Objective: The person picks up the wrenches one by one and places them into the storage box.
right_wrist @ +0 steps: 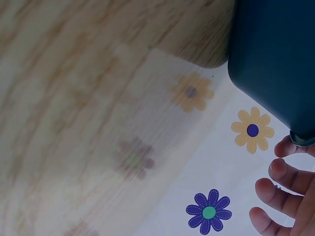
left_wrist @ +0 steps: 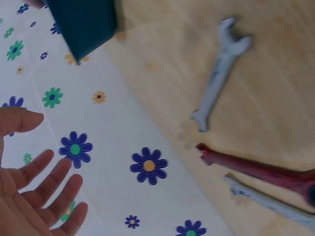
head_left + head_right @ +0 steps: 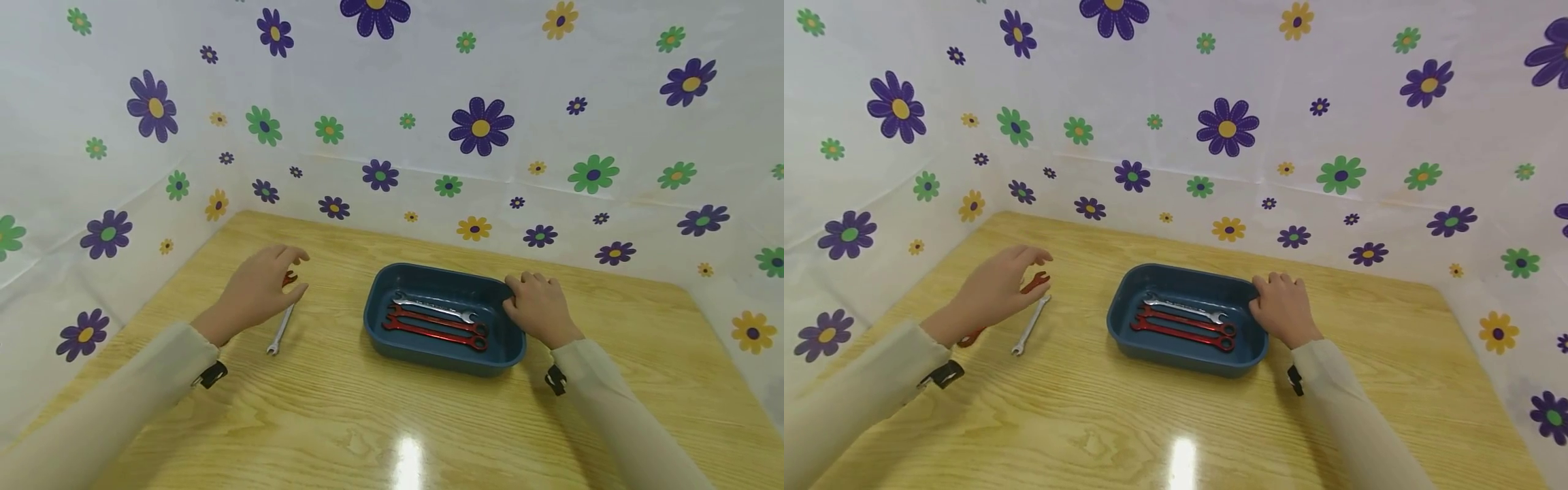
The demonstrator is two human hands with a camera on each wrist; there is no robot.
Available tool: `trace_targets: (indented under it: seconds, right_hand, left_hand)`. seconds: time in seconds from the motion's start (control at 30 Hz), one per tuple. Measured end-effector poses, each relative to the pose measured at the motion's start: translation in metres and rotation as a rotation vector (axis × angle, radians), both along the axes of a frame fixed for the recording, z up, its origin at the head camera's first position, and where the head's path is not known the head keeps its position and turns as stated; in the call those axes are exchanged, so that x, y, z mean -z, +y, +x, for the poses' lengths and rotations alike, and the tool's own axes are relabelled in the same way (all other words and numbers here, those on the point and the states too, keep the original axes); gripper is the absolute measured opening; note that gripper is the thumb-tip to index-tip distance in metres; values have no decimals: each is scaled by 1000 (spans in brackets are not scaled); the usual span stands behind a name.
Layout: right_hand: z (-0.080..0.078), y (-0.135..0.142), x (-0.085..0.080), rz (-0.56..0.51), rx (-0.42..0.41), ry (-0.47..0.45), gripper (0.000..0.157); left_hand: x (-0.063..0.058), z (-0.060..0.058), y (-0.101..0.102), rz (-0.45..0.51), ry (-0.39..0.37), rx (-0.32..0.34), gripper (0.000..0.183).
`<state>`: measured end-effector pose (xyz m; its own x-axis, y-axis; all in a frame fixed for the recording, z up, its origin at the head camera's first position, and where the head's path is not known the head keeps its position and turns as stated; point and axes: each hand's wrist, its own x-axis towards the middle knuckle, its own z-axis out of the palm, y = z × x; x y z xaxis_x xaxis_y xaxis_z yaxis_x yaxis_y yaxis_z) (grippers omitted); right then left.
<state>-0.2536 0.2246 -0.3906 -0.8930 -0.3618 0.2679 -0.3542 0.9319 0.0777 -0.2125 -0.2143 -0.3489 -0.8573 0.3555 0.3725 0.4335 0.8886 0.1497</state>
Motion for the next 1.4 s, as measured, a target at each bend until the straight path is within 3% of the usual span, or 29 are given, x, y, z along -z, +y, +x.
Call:
trace_targets:
  seconds: [0.3, 0.73, 1.4]
  right_hand:
    - [1, -1, 0, -11, 2, -24, 21]
    - [0, 1, 0, -21, -9, -14, 18]
    - [0, 1, -1, -28, -10, -28, 13]
  left_hand:
    - [29, 16, -11, 52, -163, -134, 41]
    - [49, 11, -19, 73, -425, -169, 53]
    - [51, 8, -20, 46, -510, -161, 31]
